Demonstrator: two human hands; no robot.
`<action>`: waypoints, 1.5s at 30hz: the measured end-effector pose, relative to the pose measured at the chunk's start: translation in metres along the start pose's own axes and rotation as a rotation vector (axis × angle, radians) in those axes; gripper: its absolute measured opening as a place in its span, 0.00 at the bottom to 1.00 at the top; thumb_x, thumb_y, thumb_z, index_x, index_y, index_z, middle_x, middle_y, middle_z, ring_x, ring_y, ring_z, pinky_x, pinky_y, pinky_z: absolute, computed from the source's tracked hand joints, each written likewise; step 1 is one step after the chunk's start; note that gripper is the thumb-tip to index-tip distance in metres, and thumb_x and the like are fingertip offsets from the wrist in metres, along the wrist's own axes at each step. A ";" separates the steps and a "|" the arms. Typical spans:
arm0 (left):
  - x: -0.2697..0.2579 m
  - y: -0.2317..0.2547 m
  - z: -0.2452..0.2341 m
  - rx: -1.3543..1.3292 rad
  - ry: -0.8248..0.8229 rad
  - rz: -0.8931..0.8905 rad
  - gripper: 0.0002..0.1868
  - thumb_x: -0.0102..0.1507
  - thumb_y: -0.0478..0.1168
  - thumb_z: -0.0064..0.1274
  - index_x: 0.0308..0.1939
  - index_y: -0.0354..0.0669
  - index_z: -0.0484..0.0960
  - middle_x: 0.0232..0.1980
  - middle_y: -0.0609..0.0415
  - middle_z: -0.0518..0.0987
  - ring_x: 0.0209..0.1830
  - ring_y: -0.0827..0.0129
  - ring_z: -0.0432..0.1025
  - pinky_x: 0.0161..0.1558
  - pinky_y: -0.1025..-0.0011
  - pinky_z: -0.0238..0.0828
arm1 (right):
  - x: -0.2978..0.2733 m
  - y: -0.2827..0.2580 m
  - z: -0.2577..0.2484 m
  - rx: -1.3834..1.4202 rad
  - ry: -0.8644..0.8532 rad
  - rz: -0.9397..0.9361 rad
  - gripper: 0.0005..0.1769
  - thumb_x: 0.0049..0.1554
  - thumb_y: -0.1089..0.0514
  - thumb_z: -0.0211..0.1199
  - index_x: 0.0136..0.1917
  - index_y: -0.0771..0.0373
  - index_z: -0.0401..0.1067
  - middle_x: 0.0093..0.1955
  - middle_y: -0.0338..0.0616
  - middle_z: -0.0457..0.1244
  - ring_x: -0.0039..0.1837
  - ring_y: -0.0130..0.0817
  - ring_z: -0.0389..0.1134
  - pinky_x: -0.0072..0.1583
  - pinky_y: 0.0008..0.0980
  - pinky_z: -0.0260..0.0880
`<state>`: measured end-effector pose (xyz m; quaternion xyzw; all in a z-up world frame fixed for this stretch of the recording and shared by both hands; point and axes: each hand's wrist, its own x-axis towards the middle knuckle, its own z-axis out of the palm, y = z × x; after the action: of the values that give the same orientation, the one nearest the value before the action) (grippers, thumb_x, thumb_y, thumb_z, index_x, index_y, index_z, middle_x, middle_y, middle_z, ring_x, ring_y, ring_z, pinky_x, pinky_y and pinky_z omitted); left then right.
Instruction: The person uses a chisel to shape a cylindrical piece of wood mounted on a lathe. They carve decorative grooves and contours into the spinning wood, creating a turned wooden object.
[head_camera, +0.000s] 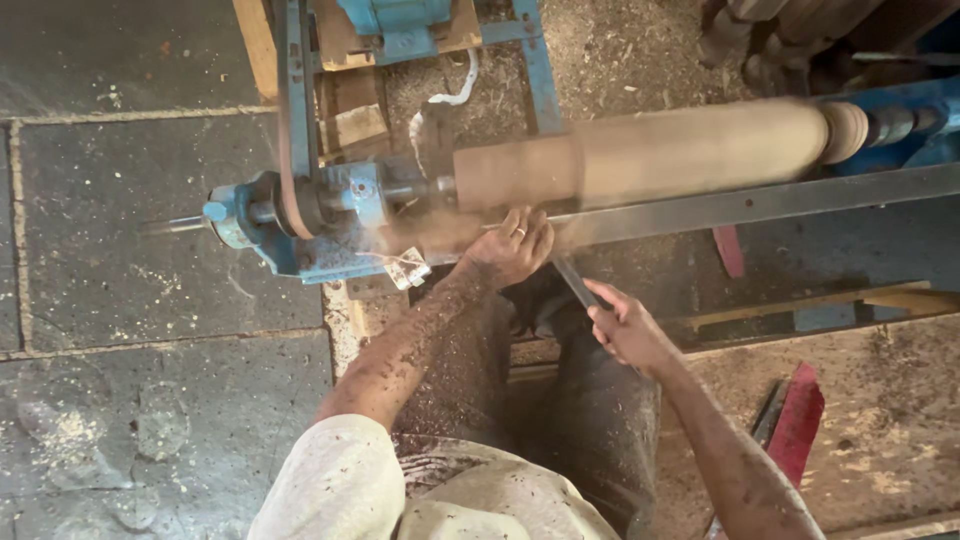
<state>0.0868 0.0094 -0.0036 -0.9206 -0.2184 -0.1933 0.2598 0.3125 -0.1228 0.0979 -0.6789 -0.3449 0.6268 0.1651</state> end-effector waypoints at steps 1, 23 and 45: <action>0.001 -0.001 -0.001 -0.005 0.010 -0.011 0.23 0.68 0.47 0.43 0.58 0.33 0.78 0.57 0.38 0.82 0.56 0.47 0.76 0.63 0.54 0.68 | 0.002 0.000 -0.003 -0.014 -0.014 -0.016 0.33 0.62 0.55 0.55 0.79 0.49 0.58 0.27 0.34 0.56 0.25 0.21 0.52 0.27 0.25 0.51; -0.086 -0.028 -0.095 -0.639 -0.623 -0.961 0.13 0.79 0.48 0.43 0.63 0.50 0.77 0.61 0.56 0.81 0.51 0.68 0.79 0.50 0.63 0.81 | -0.013 0.094 0.096 0.385 0.486 -0.250 0.29 0.65 0.60 0.55 0.78 0.52 0.61 0.36 0.39 0.59 0.31 0.25 0.56 0.32 0.27 0.57; -0.108 -0.015 -0.053 -0.455 -0.106 -0.345 0.36 0.60 0.29 0.40 0.74 0.54 0.67 0.77 0.56 0.68 0.74 0.56 0.68 0.71 0.61 0.70 | -0.001 0.047 0.181 0.475 0.074 -0.147 0.31 0.64 0.59 0.52 0.79 0.48 0.53 0.35 0.39 0.63 0.26 0.27 0.59 0.28 0.28 0.60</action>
<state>-0.0234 -0.0417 -0.0061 -0.9132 -0.3363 -0.2303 -0.0019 0.1499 -0.1948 0.0389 -0.6167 -0.2301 0.6513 0.3775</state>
